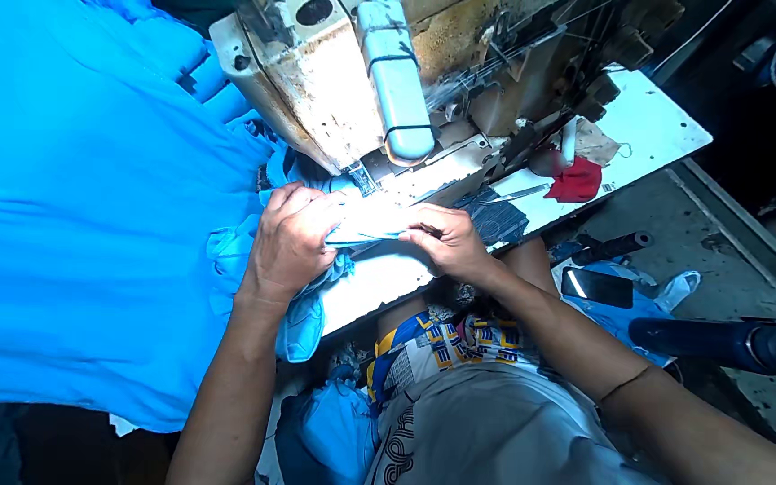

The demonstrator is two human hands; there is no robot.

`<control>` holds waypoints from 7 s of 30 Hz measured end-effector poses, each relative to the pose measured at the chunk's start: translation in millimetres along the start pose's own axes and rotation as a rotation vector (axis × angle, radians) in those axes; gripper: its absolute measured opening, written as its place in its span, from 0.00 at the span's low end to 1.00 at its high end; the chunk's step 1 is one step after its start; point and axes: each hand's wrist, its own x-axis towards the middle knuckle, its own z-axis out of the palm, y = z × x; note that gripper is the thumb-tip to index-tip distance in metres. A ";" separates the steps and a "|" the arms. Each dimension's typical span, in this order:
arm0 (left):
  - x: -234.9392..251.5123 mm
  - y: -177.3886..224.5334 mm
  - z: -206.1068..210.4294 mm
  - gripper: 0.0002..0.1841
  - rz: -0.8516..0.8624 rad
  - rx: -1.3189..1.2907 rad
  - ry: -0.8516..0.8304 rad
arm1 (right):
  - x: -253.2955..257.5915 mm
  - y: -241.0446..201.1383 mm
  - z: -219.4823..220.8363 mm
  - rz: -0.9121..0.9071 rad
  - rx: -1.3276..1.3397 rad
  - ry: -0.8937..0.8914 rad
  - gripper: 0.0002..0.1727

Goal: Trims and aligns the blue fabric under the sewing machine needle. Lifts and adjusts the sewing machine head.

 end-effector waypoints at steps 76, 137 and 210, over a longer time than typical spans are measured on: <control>-3.5 20.9 -34.6 0.28 -0.077 -0.072 -0.140 | 24.4 -2.4 2.9 0.081 -0.027 -0.036 0.04; -18.4 75.3 -36.6 0.13 0.084 -0.518 -0.050 | 10.2 -31.1 -22.8 -0.112 -0.058 -0.473 0.08; -12.1 37.6 27.5 0.15 -0.296 -0.043 0.267 | 24.3 -11.8 10.2 0.107 -0.111 -0.036 0.08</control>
